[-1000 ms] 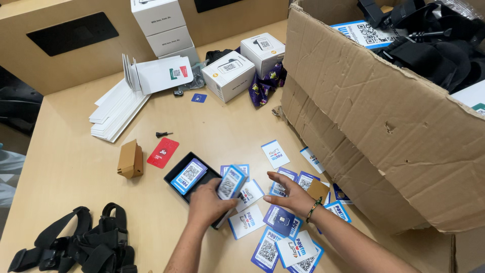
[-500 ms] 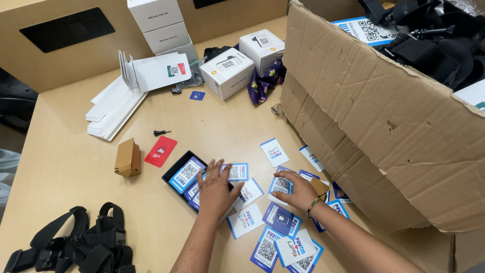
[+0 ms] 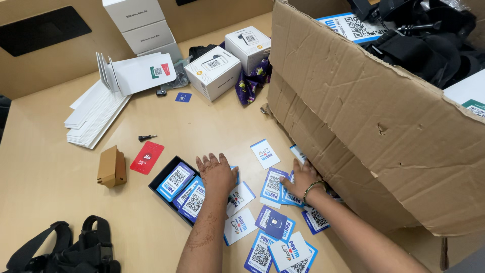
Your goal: The person organizes and packages various items including QR code cards, electronic components, and white informational leaflets into a black box and cardboard containers on a desk.
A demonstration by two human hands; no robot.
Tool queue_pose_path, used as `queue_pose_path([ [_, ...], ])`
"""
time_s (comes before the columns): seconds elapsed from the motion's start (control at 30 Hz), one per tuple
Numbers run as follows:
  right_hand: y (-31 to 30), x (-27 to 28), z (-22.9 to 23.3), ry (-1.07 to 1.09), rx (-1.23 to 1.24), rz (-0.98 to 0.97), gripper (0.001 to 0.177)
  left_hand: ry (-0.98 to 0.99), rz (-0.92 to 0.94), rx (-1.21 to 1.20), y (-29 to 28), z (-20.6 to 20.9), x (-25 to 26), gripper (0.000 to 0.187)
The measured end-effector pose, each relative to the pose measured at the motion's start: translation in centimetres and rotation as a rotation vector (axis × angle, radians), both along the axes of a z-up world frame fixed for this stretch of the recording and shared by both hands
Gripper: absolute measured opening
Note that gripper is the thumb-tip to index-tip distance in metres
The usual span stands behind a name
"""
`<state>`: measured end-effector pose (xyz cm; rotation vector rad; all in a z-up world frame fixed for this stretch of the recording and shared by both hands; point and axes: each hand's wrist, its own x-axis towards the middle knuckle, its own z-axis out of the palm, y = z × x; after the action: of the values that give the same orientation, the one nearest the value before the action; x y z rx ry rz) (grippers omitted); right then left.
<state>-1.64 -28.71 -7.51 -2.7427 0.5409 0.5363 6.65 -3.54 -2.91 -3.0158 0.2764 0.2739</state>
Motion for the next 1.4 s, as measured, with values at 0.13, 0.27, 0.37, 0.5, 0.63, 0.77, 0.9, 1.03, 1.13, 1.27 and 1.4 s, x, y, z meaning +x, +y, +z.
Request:
queue_pose_path([
  [0.13, 3.2, -1.7, 1.2, -0.038, 0.021, 0.275, 0.088, 0.182, 0.093, 0.059, 0.6, 0.6, 0.0, 0.084],
  [0.27, 4.8, -2.4, 2.1, -0.080, 0.029, 0.404, 0.087, 0.243, 0.027, 0.009, 0.5, 1.6, 0.1, 0.088],
  [0.37, 5.0, -2.4, 4.0, -0.042, 0.021, 0.386, 0.099, 0.289, -0.032, -0.044, 0.5, 2.6, -0.2, 0.082],
  [0.5, 4.6, -2.7, 7.4, 0.099, -0.074, 0.364, 0.113, 0.267, -0.063, -0.127, 0.7, 2.7, -1.0, 0.088],
  [0.63, 4.2, -3.0, 7.6, 0.059, -0.067, 0.321, 0.112, 0.297, -0.057, -0.119, 0.8, 2.7, -1.3, 0.097],
  [0.77, 3.6, -3.1, 6.4, -0.041, -0.055, 0.265, 0.103, 0.283, -0.056, -0.114, 0.4, 2.9, -1.5, 0.070],
  [0.9, 3.2, -3.6, 5.0, -0.118, -0.065, 0.201, 0.093, 0.063, -0.034, -0.391, -1.1, 1.5, -2.8, 0.027],
  [1.03, 1.6, -3.8, 3.0, -0.331, -0.023, 0.183, 0.076, -0.015, -0.050, -0.590, -4.8, -0.5, -6.5, 0.046],
  [1.13, 0.8, -4.3, 3.4, -0.356, -0.060, 0.192, 0.083, 0.075, -0.079, -0.626, -6.3, -1.2, -8.5, 0.064],
  [1.27, -0.1, -5.2, 7.0, 0.051, -0.082, 0.212, 0.122, 0.082, 0.059, -0.672, -6.6, -0.2, -8.6, 0.073],
  [1.4, 0.6, -5.7, 8.1, 0.103, -0.102, 0.246, 0.129, 0.185, 0.127, -0.563, -7.4, 1.1, -8.5, 0.099],
])
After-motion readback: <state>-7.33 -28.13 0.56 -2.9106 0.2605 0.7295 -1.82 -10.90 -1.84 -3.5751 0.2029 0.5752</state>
